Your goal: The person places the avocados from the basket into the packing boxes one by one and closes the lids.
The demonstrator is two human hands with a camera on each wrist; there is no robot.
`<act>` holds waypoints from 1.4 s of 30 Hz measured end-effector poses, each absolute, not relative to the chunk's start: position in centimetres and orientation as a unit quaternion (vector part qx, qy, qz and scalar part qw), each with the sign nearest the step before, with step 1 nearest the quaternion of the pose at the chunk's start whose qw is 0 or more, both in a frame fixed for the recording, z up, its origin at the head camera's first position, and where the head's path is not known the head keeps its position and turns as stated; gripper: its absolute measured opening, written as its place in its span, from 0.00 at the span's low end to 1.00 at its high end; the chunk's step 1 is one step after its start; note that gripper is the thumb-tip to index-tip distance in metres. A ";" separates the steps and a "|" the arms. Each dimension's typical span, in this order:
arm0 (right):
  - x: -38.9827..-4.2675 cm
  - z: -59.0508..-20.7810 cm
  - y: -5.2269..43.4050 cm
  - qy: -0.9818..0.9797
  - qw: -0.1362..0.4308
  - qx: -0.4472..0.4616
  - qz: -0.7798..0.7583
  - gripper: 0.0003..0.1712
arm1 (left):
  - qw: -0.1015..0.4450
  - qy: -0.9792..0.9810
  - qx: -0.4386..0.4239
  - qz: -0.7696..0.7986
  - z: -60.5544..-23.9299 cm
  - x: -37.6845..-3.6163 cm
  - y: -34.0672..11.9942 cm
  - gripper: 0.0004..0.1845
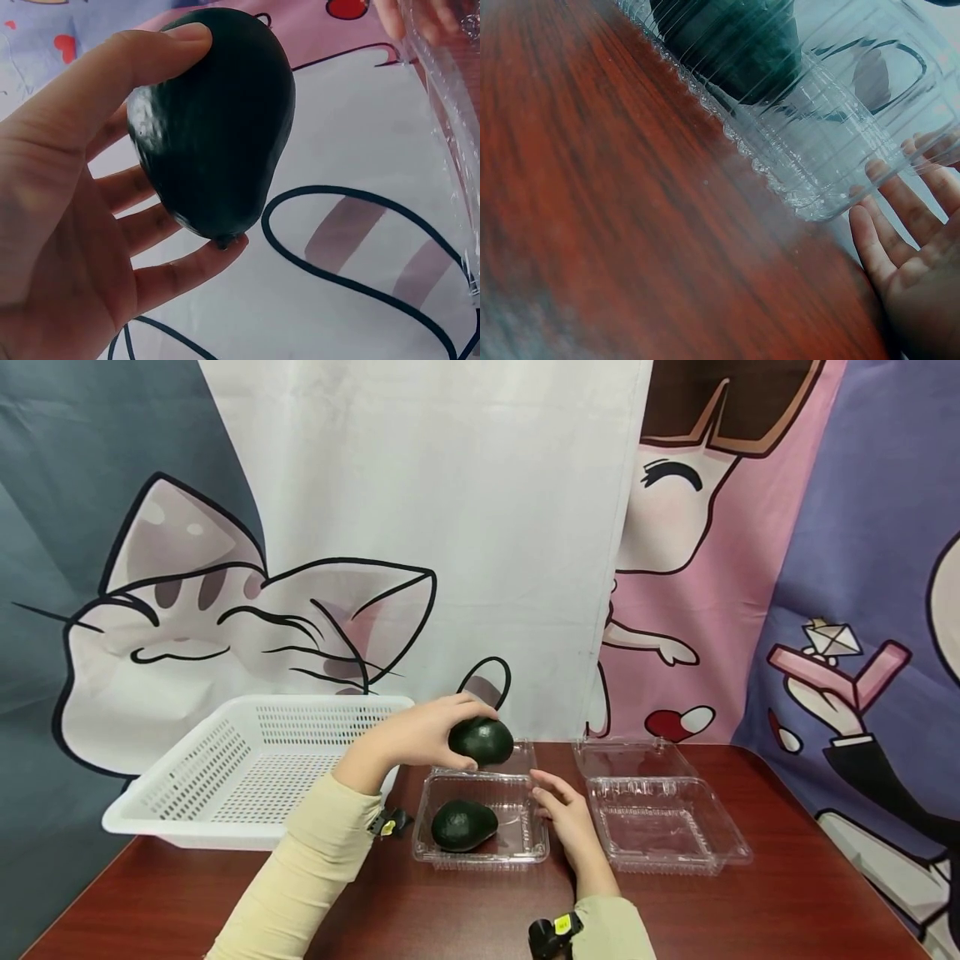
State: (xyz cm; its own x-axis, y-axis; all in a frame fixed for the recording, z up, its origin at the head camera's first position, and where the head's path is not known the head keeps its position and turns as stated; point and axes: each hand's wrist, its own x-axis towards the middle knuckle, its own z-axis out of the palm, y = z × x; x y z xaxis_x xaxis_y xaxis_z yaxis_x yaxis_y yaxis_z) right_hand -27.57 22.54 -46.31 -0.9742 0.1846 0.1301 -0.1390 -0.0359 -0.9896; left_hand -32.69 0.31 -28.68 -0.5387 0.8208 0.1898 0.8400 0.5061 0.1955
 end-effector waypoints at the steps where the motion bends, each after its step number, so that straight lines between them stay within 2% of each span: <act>1: -27.6 -46.3 22.5 -0.685 0.111 -0.017 0.720 0.22 | 0.034 -0.865 -0.484 -0.132 -28.8 -32.7 0.5 0.33; 23: -27.5 -46.0 22.4 -0.688 0.098 -0.051 0.718 0.21 | -0.023 -0.822 -0.562 -0.092 -32.4 -32.5 3.2 0.33; 42: -27.5 -46.1 22.6 -0.700 0.090 -0.057 0.706 0.22 | -0.069 -0.825 -0.559 -0.044 -35.8 -32.4 5.0 0.35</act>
